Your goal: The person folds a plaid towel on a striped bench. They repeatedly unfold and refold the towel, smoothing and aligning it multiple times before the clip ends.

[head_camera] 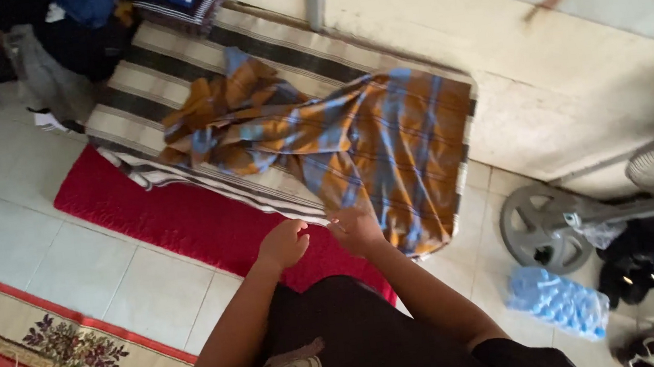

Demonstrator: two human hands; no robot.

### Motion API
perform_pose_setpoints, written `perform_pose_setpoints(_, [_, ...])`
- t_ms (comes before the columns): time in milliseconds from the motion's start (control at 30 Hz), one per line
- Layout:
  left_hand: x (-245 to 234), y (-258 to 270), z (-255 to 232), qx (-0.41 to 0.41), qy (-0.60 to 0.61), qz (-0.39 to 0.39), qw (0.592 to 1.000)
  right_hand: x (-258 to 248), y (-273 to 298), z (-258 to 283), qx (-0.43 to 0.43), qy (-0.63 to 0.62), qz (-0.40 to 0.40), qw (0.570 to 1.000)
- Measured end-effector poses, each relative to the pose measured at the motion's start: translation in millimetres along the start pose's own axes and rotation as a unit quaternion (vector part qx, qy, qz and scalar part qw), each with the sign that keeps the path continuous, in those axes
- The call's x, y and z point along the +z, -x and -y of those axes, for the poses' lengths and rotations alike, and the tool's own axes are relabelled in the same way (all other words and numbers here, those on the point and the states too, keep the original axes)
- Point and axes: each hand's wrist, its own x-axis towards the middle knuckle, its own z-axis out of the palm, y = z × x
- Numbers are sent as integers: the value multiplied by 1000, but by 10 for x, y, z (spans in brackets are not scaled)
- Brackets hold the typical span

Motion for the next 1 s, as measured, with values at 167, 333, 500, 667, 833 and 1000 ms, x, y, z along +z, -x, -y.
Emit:
perform_pose_setpoints(167, [-166,-280,689,-27,14,4,1000,568,-524,70,95,36,43,994])
perform_pose_setpoints(333, [-889,-283,1188,-23,34,-12,999,952,-1211,551,146,24,71,986])
perform_pose_setpoints(500, [-1524,-422,1796,-55,25,-36,998,1237,-1715,995,202,-55,72,975])
perform_pose_setpoints(667, [-1993,-630,2095,-96,42,-43,994,1604,-2026,923,225,21,83,971])
perform_pose_setpoints(833, [-1973,-1239,2504,-118,93,-32,988,1736,-2382,832,208,6,82,975])
perform_pose_setpoints(1000, [-2135,-1692,2355,-131,-49,23,990,1963,-2941,693,206,44,155,965])
